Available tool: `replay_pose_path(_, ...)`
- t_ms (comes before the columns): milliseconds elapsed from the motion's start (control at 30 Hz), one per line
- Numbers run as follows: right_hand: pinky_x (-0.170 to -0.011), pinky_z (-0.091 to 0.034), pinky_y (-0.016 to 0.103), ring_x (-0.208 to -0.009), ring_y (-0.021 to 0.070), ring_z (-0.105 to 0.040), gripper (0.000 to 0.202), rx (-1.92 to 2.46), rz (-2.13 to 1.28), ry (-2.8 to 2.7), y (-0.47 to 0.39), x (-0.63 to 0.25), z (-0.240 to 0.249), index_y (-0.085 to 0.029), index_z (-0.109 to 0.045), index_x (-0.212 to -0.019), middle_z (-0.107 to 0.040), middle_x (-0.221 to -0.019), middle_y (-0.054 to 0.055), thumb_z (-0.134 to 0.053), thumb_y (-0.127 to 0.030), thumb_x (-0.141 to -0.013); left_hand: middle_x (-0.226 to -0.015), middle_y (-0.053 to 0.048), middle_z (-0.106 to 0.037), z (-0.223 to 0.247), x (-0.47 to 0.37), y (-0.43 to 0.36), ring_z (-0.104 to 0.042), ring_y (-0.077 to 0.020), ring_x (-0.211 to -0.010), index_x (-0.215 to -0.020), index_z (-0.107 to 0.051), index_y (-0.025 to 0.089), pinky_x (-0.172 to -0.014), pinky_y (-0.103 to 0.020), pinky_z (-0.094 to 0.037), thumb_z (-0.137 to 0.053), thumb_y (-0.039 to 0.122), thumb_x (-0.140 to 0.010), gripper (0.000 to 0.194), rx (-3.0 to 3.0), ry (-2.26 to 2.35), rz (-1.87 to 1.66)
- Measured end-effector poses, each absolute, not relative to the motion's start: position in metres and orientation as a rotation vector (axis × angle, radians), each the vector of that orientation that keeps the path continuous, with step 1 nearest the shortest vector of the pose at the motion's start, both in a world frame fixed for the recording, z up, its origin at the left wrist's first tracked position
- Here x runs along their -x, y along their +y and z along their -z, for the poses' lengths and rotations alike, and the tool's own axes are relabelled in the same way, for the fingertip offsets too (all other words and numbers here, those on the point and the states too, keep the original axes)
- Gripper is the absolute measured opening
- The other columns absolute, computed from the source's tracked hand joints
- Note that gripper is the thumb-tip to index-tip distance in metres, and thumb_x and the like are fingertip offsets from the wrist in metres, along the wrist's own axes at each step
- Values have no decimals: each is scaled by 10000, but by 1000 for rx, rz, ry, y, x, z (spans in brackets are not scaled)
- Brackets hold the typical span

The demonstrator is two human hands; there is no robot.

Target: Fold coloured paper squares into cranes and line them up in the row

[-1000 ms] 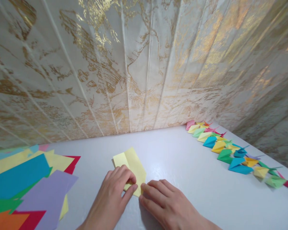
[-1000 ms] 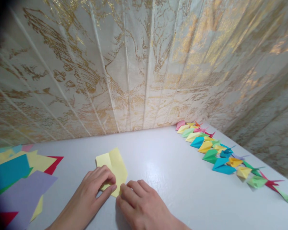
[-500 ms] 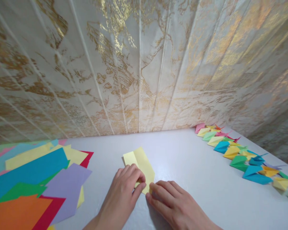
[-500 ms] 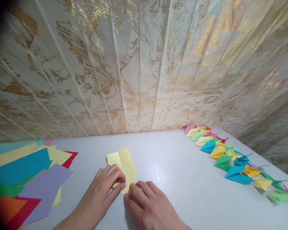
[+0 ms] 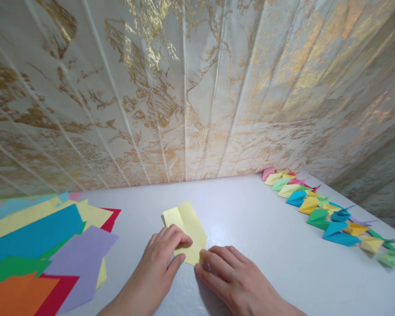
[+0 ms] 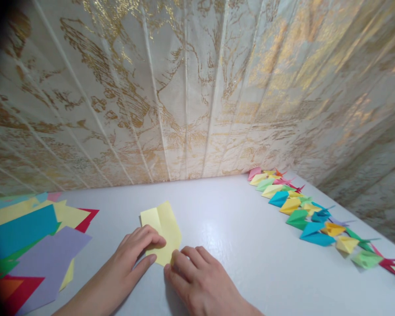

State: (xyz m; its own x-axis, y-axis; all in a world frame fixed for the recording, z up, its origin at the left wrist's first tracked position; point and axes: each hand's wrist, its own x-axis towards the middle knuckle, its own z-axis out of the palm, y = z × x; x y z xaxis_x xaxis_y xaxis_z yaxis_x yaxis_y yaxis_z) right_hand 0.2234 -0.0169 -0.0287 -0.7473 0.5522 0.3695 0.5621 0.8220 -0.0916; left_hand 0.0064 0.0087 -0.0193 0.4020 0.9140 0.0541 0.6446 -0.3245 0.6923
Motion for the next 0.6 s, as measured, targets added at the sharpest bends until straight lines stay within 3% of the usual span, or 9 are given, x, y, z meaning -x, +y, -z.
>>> replay_pose_path(300,-816,-466,310,-956,191,-612,187,859,69,-2634,-16,-224,29,-177,-565,-1180,-681,-1060,70,-466,-223,-1028,-975,-31,-692,21,0,11,-657,-200,-929,-961,-603,232,-832,-351,-547,-422,43,-769,325,-2166,1336,-653)
replay_pose_path(467,-818,-460,312,-961,200,-609,184,845,59,-2628,-15,-223,34,-183,-570,-1178,-683,-1052,65,-495,-216,-1013,-1234,-62,-705,38,2,-11,-640,-222,-1108,-1223,-602,198,-903,-340,-491,-398,-14,-766,543,-2944,1239,-681)
replay_pose_path(600,-829,-466,313,-976,198,-603,188,902,-102,-2663,-13,-225,27,-210,-602,-1145,-678,-1075,57,-578,-238,-961,-1324,-57,-680,53,5,-26,-605,-206,-1182,-1283,-596,144,-938,-314,-432,-461,24,-806,510,-3369,1184,-632)
